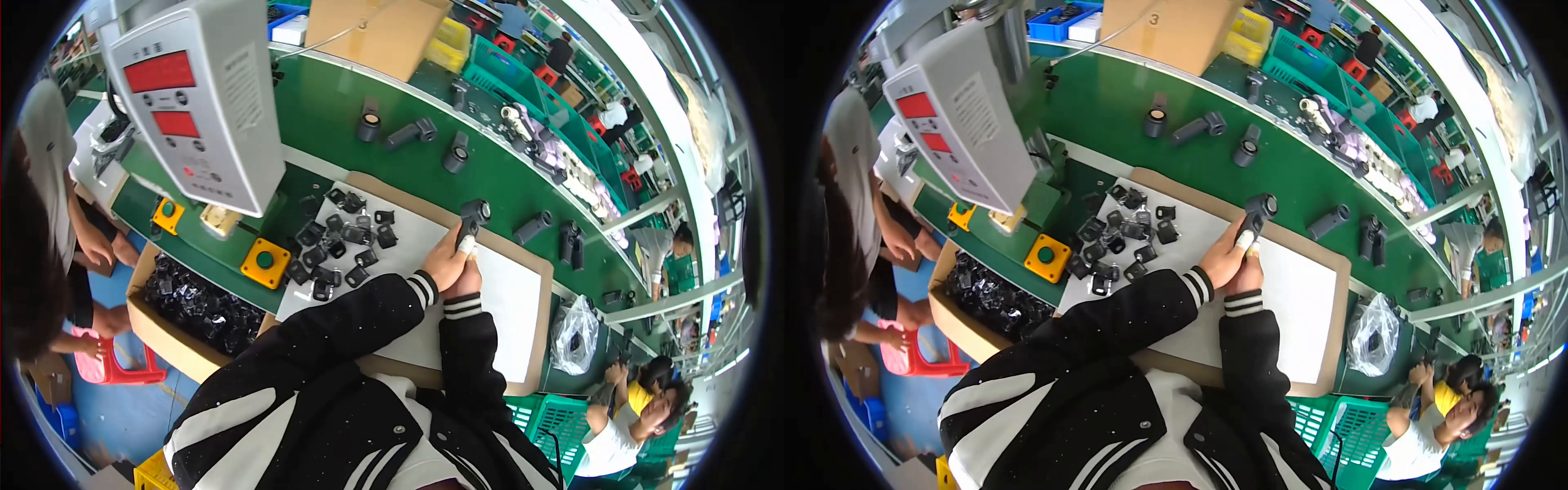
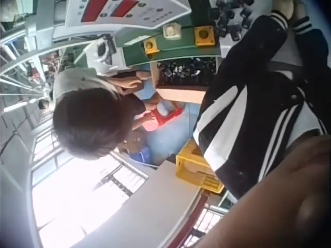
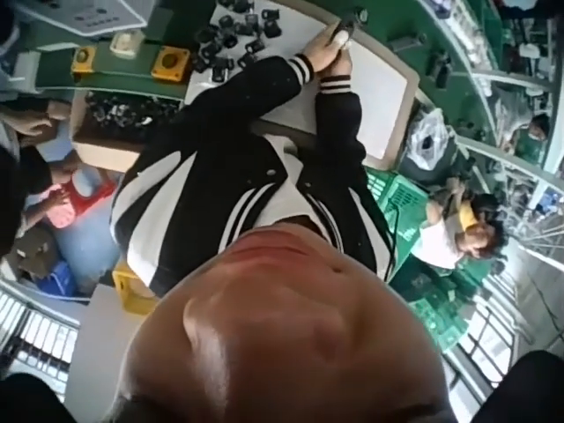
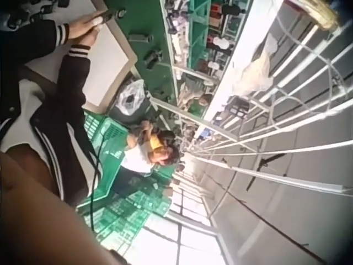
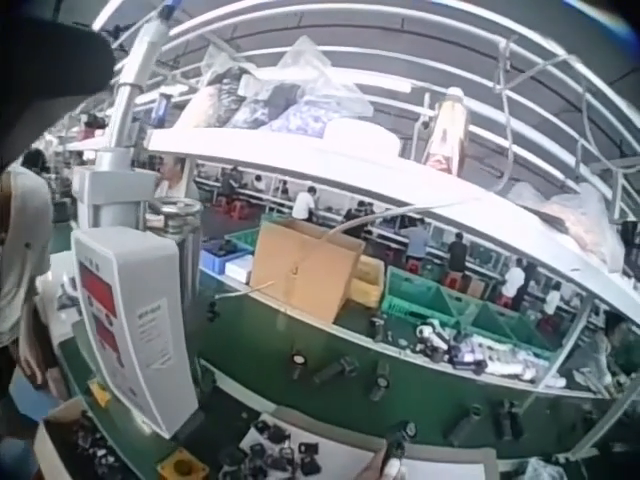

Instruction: Assemble and inspect small mechanical components on a factory production line.

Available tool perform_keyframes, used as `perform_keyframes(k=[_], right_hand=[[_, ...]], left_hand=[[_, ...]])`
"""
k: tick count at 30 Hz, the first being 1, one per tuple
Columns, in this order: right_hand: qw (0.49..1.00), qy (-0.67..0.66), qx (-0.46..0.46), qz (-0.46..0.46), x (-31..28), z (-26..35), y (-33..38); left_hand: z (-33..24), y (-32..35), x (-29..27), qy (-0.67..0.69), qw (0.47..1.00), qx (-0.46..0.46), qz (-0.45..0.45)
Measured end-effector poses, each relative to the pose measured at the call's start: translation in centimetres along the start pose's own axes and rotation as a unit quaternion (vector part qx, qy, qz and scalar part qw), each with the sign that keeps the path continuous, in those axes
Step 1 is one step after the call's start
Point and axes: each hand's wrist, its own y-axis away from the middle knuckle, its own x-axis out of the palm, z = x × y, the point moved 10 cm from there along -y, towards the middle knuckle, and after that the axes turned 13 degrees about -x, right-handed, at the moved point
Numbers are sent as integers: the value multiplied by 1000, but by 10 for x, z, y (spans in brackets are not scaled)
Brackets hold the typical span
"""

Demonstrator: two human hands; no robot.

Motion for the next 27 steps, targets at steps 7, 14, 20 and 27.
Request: perform_keyframes(k=[7,14,20,27], right_hand=[[988,61,124,67,-65,-63,-152],[970,242,-27,-5,-8,14,-215],[825,542,-56,151,58,1,-237],[721,648,-218,114,69,17,-236]], left_hand=[[-8,23,2,-36,999,23,-27],[1,21,15,-28,999,14,-18],[2,20,22,-45,998,22,-26],[2,18,25,-91,996,-12,-2]])
